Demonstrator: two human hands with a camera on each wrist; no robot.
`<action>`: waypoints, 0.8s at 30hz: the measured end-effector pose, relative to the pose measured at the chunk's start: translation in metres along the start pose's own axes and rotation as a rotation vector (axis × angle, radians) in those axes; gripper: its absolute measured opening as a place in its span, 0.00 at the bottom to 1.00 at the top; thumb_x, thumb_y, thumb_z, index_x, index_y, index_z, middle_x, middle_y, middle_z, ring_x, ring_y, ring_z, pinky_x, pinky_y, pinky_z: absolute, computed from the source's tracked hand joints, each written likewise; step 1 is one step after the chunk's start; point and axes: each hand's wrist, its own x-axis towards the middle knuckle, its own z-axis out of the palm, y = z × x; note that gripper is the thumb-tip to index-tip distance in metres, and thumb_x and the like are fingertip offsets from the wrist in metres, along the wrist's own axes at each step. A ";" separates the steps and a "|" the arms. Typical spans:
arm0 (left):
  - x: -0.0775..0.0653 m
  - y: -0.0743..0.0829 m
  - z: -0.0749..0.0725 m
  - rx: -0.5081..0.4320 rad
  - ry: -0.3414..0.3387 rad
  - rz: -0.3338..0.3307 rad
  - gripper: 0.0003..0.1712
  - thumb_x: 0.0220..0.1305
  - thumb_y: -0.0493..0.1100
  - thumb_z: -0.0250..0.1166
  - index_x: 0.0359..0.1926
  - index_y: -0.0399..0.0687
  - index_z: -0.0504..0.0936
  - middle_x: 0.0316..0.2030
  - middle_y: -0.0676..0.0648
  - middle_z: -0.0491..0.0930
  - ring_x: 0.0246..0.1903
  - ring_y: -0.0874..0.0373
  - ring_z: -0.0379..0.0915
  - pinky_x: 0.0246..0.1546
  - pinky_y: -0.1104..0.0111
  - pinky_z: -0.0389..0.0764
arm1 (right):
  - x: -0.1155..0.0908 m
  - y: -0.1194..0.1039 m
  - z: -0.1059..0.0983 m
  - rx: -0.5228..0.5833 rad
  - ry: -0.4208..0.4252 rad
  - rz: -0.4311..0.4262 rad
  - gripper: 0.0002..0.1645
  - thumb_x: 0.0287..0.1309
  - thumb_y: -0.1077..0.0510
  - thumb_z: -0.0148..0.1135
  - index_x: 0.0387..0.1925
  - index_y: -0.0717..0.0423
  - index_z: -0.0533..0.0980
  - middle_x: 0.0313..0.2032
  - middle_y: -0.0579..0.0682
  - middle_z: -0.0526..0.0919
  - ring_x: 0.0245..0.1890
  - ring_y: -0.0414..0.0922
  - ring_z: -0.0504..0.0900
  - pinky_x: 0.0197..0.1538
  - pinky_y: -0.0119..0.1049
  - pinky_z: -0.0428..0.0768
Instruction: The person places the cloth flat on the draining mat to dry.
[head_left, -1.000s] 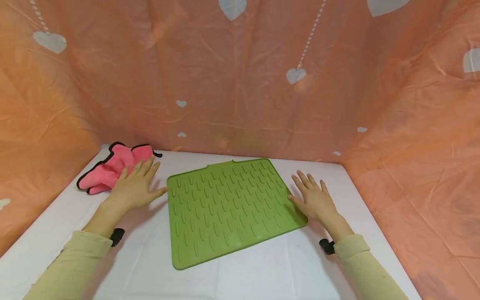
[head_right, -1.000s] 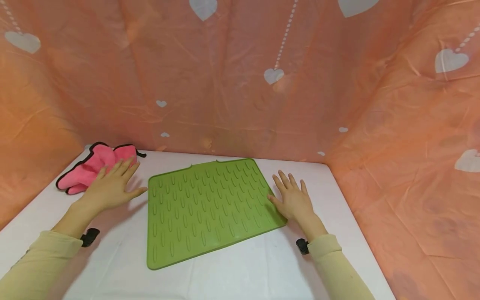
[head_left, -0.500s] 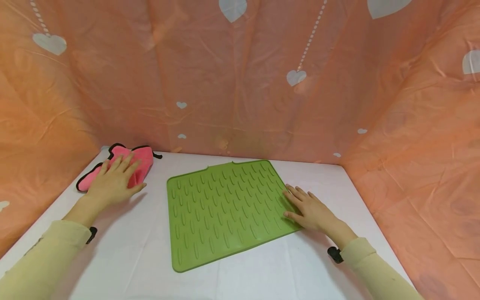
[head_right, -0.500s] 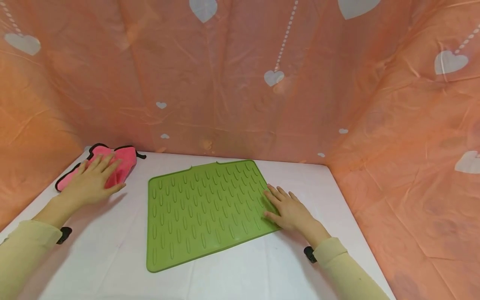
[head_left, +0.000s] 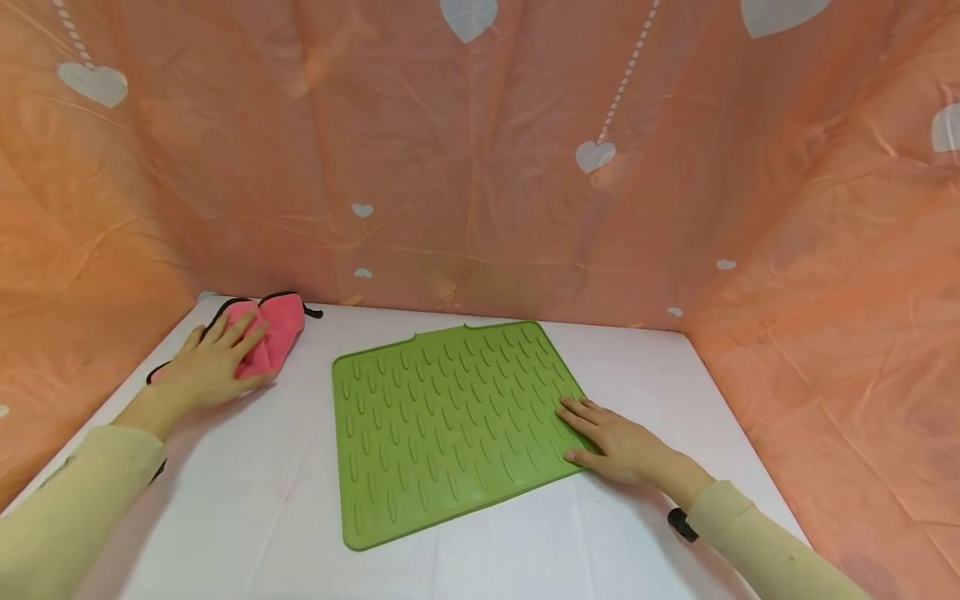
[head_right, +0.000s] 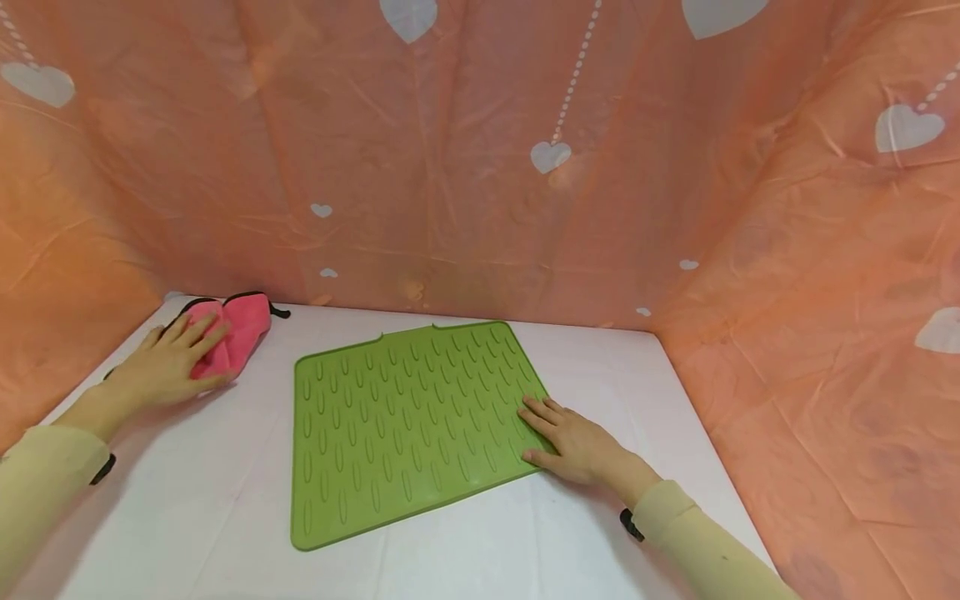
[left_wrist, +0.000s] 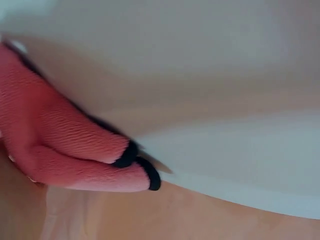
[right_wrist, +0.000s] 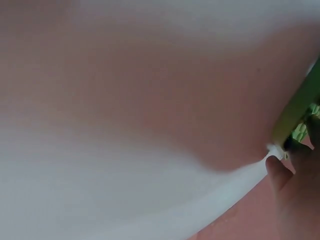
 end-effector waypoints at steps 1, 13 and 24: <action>0.000 -0.001 0.001 0.003 -0.012 0.008 0.53 0.69 0.66 0.63 0.79 0.35 0.56 0.78 0.25 0.47 0.76 0.23 0.37 0.69 0.28 0.43 | -0.001 0.000 0.001 0.011 -0.003 0.005 0.44 0.75 0.35 0.54 0.79 0.55 0.61 0.80 0.55 0.57 0.78 0.64 0.57 0.72 0.63 0.64; 0.008 -0.002 0.007 0.049 -0.032 0.067 0.45 0.73 0.65 0.59 0.79 0.43 0.62 0.77 0.30 0.55 0.76 0.25 0.45 0.70 0.30 0.46 | 0.002 0.001 0.003 0.048 -0.027 0.021 0.45 0.74 0.33 0.54 0.80 0.53 0.60 0.81 0.54 0.54 0.79 0.63 0.53 0.70 0.65 0.67; 0.020 0.002 0.009 -0.034 0.020 0.072 0.37 0.77 0.59 0.59 0.78 0.47 0.65 0.73 0.33 0.63 0.72 0.29 0.51 0.57 0.30 0.71 | 0.000 -0.002 0.000 0.027 -0.048 0.012 0.45 0.75 0.34 0.53 0.80 0.55 0.59 0.81 0.56 0.53 0.79 0.63 0.52 0.72 0.62 0.64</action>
